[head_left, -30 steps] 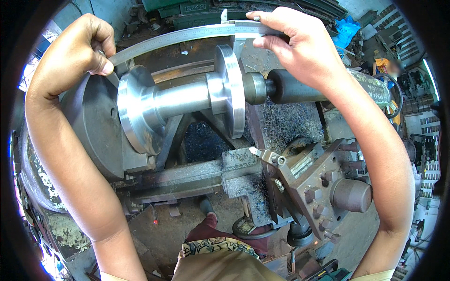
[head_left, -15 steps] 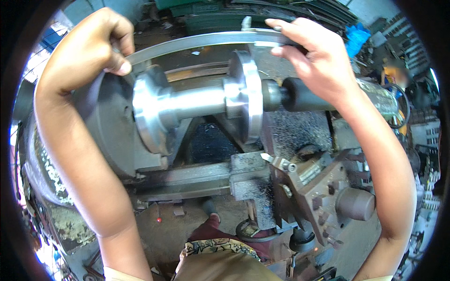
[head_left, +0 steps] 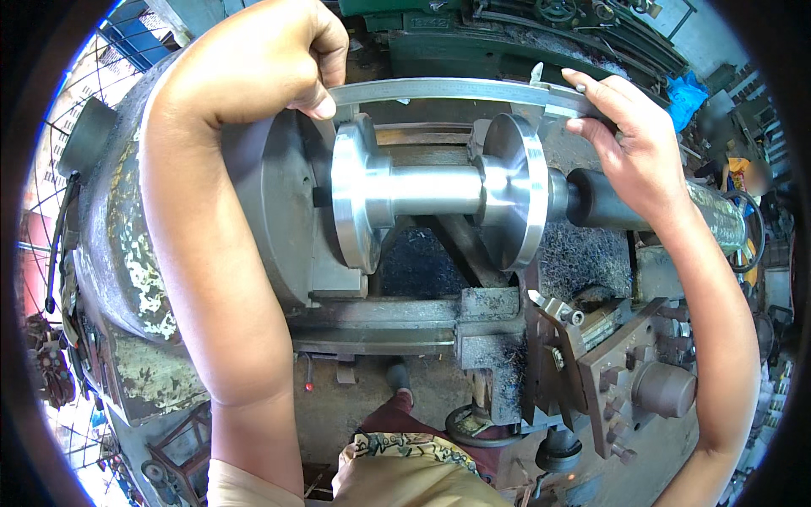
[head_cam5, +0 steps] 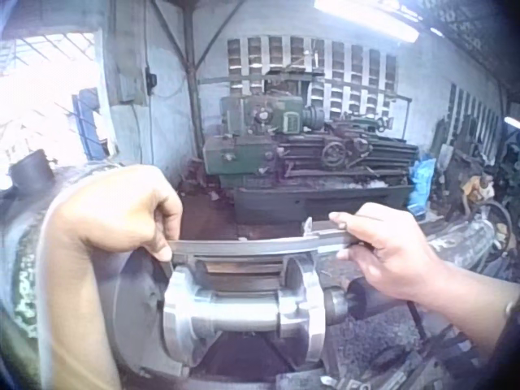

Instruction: The person operates a lathe to machine a metal shaft, then uses a vernier caliper to measure the shaft's diameter at multiple points. The person adjusts the caliper and repositions it along the shaft to verify dimensions.

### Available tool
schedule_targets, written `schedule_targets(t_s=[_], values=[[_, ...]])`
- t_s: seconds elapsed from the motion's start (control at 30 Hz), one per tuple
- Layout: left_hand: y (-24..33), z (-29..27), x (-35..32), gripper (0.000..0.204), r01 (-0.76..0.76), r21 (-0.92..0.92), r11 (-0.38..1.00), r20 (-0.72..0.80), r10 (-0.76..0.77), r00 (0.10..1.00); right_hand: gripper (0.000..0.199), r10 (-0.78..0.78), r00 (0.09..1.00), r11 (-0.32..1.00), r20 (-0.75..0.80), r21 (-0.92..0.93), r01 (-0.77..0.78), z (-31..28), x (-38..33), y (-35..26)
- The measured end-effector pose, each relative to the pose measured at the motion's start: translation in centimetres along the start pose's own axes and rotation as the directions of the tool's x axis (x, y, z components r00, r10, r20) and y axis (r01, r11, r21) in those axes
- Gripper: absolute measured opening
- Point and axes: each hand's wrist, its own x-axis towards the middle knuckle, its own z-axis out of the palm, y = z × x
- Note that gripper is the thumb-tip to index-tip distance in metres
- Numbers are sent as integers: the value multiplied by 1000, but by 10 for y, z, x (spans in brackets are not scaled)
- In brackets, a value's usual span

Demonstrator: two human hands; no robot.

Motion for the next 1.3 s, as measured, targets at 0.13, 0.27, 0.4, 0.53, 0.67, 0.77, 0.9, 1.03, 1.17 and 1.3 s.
schedule_targets(t_s=[0.13, 0.27, 0.4, 0.53, 0.67, 0.77, 0.9, 1.03, 1.17, 1.3], values=[[-4, 0, 5, 20, 6, -31, 1000, 36, -5, 999, 47, 28, 999, 1000, 32, 5, -28, 0, 2, -3], [-1, 0, 7, 22, -17, -37, 999, 117, 21, 993, 40, -10, 999, 1000, 42, -27, 11, -2, 3, -1], [8, 6, -1, 19, -10, -82, 997, -49, 6, 999, 34, -60, 998, 997, 8, -53, 60, 0, 1, 3], [14, 10, -4, 22, 11, -93, 996, -111, -22, 994, 41, -72, 997, 996, -21, -56, 70, 5, 0, 6], [13, 9, 0, 28, 62, -42, 997, -56, -64, 996, 40, -94, 994, 995, -58, -37, 92, 5, 1, 7], [10, 9, -2, 32, 70, -63, 996, -108, -77, 991, 41, -60, 998, 996, 33, -65, 62, 1, 1, 7], [7, 11, -6, 30, 84, -90, 992, -128, -96, 987, 38, -197, 974, 976, -114, 72, 205, 0, 4, 8], [6, 8, -3, 32, 96, -68, 993, -91, -102, 991, 39, -171, 983, 982, -64, 72, 176, -2, 4, 7], [6, 6, 1, 33, 117, 5, 993, -32, -117, 993, 39, -179, 982, 982, -51, 44, 182, -4, 3, 4], [1, 10, -3, 32, 63, -34, 997, -120, -67, 991, 39, -149, 988, 989, 44, -13, 149, -6, 4, 5]])
